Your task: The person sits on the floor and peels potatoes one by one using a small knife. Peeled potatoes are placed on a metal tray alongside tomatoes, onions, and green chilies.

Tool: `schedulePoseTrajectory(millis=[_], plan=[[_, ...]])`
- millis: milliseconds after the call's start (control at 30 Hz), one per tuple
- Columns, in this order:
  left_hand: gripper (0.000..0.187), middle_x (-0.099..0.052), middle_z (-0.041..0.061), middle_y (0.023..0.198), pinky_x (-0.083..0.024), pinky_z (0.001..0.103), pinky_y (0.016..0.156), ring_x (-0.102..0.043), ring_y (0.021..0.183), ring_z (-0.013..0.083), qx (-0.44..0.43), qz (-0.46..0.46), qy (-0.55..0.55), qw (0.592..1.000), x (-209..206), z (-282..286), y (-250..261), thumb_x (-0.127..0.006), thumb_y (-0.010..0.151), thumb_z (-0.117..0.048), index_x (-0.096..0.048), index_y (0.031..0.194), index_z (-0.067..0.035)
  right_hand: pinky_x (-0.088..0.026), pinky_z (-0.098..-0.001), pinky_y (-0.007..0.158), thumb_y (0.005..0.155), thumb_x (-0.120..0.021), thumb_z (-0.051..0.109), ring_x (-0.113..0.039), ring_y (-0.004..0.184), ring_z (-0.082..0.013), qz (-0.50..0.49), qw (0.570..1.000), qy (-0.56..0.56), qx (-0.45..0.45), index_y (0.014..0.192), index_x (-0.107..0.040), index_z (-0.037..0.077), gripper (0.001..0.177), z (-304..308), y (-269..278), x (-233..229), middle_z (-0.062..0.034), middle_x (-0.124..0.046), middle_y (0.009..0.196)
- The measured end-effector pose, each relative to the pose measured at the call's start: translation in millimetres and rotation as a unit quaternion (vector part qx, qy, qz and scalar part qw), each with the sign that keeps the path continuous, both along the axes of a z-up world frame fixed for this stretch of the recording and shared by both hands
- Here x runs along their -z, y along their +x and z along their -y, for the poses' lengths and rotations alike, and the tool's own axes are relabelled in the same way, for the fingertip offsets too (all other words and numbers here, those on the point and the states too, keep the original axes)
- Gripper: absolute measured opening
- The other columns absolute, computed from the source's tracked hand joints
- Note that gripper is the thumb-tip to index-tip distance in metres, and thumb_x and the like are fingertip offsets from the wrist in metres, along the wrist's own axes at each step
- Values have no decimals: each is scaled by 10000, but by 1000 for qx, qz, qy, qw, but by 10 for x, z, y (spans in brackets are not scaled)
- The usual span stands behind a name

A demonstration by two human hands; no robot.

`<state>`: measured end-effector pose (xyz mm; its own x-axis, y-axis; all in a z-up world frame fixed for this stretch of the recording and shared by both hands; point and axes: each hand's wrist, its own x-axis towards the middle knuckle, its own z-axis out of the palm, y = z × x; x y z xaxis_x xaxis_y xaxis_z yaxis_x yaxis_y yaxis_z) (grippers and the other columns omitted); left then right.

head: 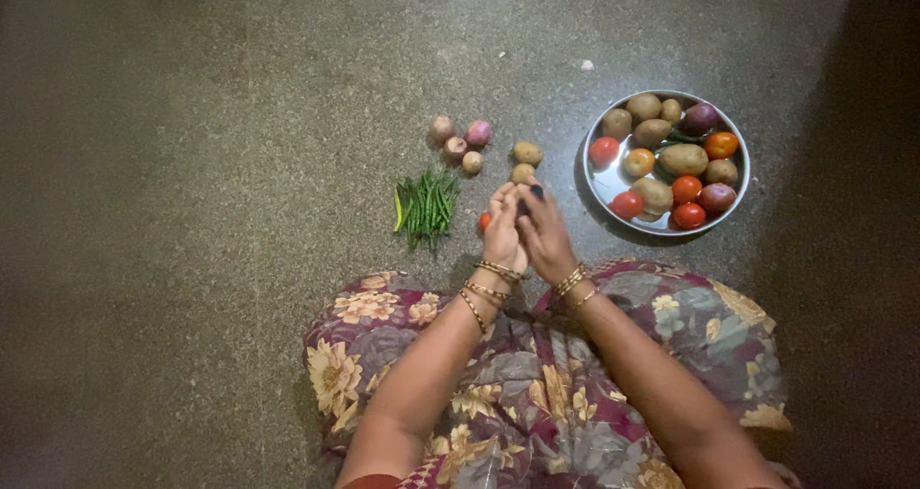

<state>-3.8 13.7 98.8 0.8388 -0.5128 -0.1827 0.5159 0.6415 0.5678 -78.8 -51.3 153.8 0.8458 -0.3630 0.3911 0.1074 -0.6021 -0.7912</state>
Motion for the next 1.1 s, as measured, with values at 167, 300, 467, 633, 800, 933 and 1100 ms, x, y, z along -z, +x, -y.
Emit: schedulePoseTrajectory(millis=[167, 300, 467, 633, 800, 933, 1100], plan=[[399, -575, 129, 1292, -514, 370, 1030, -590, 1171, 233, -16, -3, 34, 999, 65, -75, 67, -411, 1099, -317, -428, 1406, -63, -248, -466, 1245, 1011, -543, 87, -262, 1555, -395, 12, 996, 62, -67, 1512, -511, 119, 503, -134, -66, -197, -233, -256, 1680], [386, -575, 101, 1303, -502, 336, 1039, -583, 1186, 203, 14, 5, 34, 999, 75, -30, 17, -431, 1094, -317, -435, 1410, -95, -282, -451, 1264, 1014, -551, 63, -343, 1557, -374, 45, 997, 47, -33, 1495, -551, 139, 486, -144, -101, -168, -198, -321, 1683], [308, -570, 85, 1226, -511, 330, 976, -577, 1122, 181, 34, 10, 6, 999, -8, 18, -94, -456, 1115, -321, -450, 1340, -111, -305, -434, 1248, 1061, -516, 132, -406, 1510, -360, 81, 994, 68, 11, 1454, -565, 76, 400, -118, -88, -99, -201, -406, 1619], [325, -555, 43, 1236, -488, 285, 940, -545, 1105, 138, 85, 30, 15, 996, 57, 20, -229, -519, 1128, -276, -461, 1398, -106, -424, -402, 1125, 1095, -457, 182, -576, 1311, -318, 57, 991, 110, 56, 1373, -604, 20, 354, 31, -98, -76, -202, -620, 1403], [406, -540, 14, 1278, -514, 295, 941, -564, 1137, 120, 182, 30, 34, 982, 94, 24, -323, -565, 1023, -279, -431, 1383, -149, -543, -361, 955, 1102, -468, 184, -686, 1054, -231, 9, 874, 487, -5, 1207, -666, -69, 338, 383, -4, 89, -157, -729, 1145], [537, -474, 63, 1347, -452, 322, 976, -497, 1225, 180, 185, 189, 174, 949, 260, 90, -293, -591, 1028, -357, -379, 1457, -115, -564, -367, 932, 1078, -452, 206, -698, 1013, -232, 42, 787, 613, -57, 1218, -618, -37, 326, 508, -9, 289, -169, -718, 1125], [582, -456, 114, 1413, -444, 373, 1089, -461, 1318, 243, 162, 272, 255, 914, 328, 107, -295, -539, 1050, -402, -370, 1497, -70, -529, -374, 973, 1049, -467, 203, -656, 1083, -235, 25, 852, 523, 23, 1399, -546, 24, 401, 412, 38, 292, -185, -684, 1278]])
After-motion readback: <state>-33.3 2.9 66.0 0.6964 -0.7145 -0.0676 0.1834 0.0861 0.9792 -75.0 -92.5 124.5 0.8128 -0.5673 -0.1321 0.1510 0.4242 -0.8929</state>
